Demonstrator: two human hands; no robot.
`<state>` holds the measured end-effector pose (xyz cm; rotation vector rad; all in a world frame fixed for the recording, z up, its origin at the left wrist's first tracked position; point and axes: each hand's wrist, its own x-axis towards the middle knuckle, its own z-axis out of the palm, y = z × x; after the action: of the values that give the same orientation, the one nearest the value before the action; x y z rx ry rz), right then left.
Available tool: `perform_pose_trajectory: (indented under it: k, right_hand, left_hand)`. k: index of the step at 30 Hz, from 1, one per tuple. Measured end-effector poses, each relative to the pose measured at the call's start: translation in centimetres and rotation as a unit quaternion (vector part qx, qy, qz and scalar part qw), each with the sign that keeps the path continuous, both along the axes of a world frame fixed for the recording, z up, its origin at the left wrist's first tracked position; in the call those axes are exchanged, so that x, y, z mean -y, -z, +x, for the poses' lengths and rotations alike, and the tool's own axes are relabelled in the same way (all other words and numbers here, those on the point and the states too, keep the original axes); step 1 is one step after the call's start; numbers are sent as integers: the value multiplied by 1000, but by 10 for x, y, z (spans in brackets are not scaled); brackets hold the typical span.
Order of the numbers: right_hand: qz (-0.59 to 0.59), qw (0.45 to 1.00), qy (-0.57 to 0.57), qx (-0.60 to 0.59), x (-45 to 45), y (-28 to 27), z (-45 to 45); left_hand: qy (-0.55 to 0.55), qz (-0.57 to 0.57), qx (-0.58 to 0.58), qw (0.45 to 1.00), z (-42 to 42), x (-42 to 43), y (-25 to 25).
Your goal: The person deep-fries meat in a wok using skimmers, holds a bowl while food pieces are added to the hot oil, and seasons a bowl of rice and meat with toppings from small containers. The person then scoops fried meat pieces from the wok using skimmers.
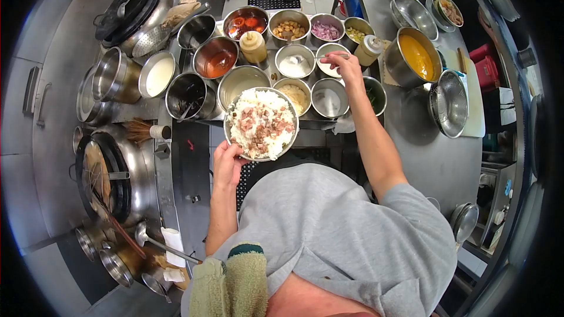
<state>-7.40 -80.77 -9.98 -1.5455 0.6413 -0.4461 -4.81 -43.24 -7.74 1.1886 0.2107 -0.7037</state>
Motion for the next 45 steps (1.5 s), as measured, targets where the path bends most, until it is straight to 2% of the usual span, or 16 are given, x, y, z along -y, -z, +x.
perform_pose_trajectory:
  k: [3, 4, 5, 6, 7, 10, 11, 13, 15, 21, 23, 27, 29, 33, 35, 45]
  right_hand:
    - [-73, 995, -10, 66, -9, 4, -19]
    - [-290, 951, -91, 50, -13, 8, -33]
    - [-491, 855, -166, 30, -16, 12, -43]
    - [-533, 821, -196, 59, -19, 12, -48]
    - [-535, 821, -193, 58, -19, 8, -51]
    - [-434, 896, 31, 87, -15, -23, -58]
    - [-444, 891, 57, 75, -8, -32, -58]
    - [-251, 964, 77, 29, 9, -25, -57]
    - [-318, 941, 84, -73, 28, 9, -49]
    - [-361, 927, 90, -39, 17, 33, -32]
    - [-287, 953, 87, -41, 15, 39, -29]
    - [-250, 965, 70, -36, 10, 31, -30]
    - [-337, 936, 100, -31, 13, 39, -29]
    - [-362, 929, 72, -19, 14, 30, -32]
    - [-270, 960, 63, -45, 12, 25, -31]
    - [-93, 989, 114, -33, 33, 27, -46]
  left_hand:
    - [-2, 5, 2, 1000, 1, 1, -1]
    - [-7, 5, -2, 1000, 0, 1, -3]
    - [-12, 5, -7, 1000, -2, 1, -4]
    - [-9, 5, -7, 1000, -4, 0, -5]
    - [-10, 12, -7, 1000, -3, 1, -7]
    - [-3, 14, -8, 1000, 1, -2, 1]
    - [6, 8, -4, 1000, 4, -2, 4]
    - [14, 7, -7, 1000, 6, 1, 4]
    - [7, 10, -6, 1000, 5, 5, 3]
    - [39, 12, -8, 999, 10, 7, 13]
    - [48, 6, -6, 999, 9, 7, 13]
    - [47, -1, -5, 999, 8, 9, 14]
    - [42, 8, -5, 999, 7, 10, 14]
    - [41, 13, -2, 999, 6, 9, 14]
    - [40, 11, -4, 999, 5, 10, 15]
    - [38, 10, -6, 999, -2, 20, 3]
